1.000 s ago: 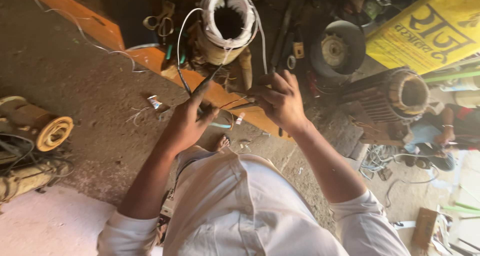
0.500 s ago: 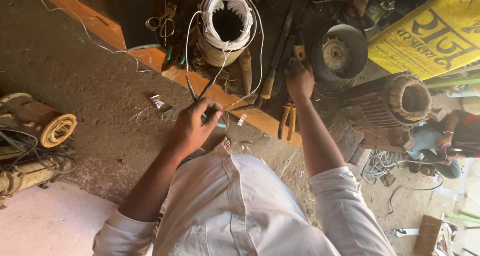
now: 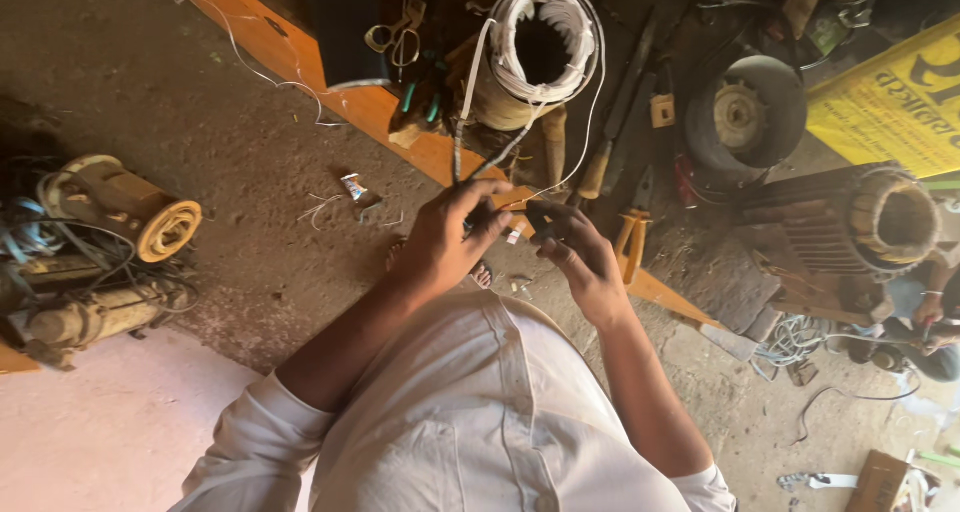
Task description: The person strips insulation from a black wire using a knife, then wraps the exposed end with black electrical tape. They use pliers to crimp and secure the taped section, repeating the taping and crimping steps to finish the connection.
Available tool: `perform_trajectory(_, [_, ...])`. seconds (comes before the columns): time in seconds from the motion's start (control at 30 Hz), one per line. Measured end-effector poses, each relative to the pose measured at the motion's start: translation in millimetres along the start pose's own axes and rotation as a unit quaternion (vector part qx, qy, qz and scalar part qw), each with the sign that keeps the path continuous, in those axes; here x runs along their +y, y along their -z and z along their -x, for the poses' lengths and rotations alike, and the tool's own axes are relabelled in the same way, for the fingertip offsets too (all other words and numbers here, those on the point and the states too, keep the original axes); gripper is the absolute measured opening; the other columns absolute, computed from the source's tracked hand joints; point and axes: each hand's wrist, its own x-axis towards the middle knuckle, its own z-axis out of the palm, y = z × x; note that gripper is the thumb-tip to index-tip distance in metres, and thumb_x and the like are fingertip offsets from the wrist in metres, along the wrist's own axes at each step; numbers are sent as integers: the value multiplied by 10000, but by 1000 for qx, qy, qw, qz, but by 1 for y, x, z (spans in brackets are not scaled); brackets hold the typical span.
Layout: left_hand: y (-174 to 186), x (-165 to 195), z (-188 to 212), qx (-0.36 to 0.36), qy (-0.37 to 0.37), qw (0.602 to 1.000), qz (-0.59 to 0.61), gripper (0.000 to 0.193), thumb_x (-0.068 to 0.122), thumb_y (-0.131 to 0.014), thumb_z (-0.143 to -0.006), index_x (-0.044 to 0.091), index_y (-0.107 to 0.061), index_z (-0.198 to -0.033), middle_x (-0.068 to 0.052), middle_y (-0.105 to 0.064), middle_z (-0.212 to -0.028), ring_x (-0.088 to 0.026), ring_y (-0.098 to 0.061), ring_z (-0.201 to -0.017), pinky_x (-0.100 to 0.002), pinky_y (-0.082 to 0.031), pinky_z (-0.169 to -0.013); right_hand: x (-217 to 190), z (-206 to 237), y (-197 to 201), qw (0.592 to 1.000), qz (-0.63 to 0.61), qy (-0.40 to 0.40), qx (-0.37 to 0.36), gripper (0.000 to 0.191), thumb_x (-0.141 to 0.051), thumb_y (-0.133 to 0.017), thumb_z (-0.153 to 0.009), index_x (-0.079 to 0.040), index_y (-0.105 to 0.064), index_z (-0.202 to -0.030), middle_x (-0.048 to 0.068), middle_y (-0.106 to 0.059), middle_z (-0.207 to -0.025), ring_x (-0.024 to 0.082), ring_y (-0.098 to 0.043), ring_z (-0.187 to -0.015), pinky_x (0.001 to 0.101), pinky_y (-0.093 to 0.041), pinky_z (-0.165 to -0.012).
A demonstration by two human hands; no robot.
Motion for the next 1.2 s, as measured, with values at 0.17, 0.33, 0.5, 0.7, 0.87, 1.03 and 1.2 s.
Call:
perform_trajectory(0.17, [6, -9, -3, -34, -13, 999, -32, 258, 266, -750, -955, 37, -748, -1074, -131, -769, -974, -268, -746, -880, -380, -572, -783, 10, 1, -10, 991, 122, 42, 19, 221, -143, -688, -976, 43, -694, -1095, 118, -590, -1403, 182, -649, -1140, 324, -555, -938])
perform_trajectory(0.33, [5, -23, -4, -72, -11, 993, -89, 210, 258, -748, -953, 54, -750, -1005, -123, -769, -910, -277, -741, -821, -396, -570, -781, 9, 8, -17, 978, 201, 47, 17, 208, -140, -713, -960, 41, -681, -1059, 115, -617, -1383, 185, -704, -1086, 313, -584, -899])
perform_trajectory(0.5, [10, -18, -11, -61, -63, 992, -96, 197, 238, -731, -946, 47, -714, -992, -136, -754, -899, -296, -732, -841, -398, -572, -776, -4, 12, -17, 996, 83, 11, -3, 231, -137, -654, -998, 63, -663, -1113, 145, -588, -1422, 207, -626, -1176, 335, -535, -969])
perform_trajectory(0.7, [31, -15, -14, -244, -59, 968, -24, 272, 124, -597, -1032, 2, -621, -1274, -180, -713, -936, -290, -704, -853, -416, -551, -739, -17, 3, 0, 969, -244, 34, -17, 371, -183, -635, -1007, 6, -677, -1323, 196, -619, -1266, 251, -653, -1119, 387, -529, -1017])
perform_trajectory(0.87, [38, -9, -22, -117, -43, 992, -3, 216, 170, -671, -998, 56, -666, -1181, -135, -758, -1064, -244, -759, -950, -363, -609, -829, -25, -4, 5, 912, -399, 97, -20, 235, -229, -631, -989, -54, -695, -1133, 196, -651, -1347, 235, -669, -1036, 349, -530, -969])
perform_trajectory(1.03, [47, 8, -30, -78, 22, 997, -19, 166, 179, -738, -925, 69, -728, -1048, -88, -793, -953, -200, -779, -890, -342, -589, -784, -21, 0, -2, 900, -417, 128, 3, 187, -201, -630, -1018, -43, -694, -1095, 163, -613, -1299, 248, -654, -1071, 366, -523, -978])
perform_trajectory(1.2, [49, 20, -30, -110, 63, 992, 6, 188, 221, -722, -965, 70, -723, -1078, -70, -796, -944, -185, -783, -872, -323, -582, -778, -6, 9, -23, 989, -133, 60, 31, 271, -265, -601, -1011, -32, -696, -1110, 115, -571, -1467, 202, -639, -1173, 372, -547, -997])
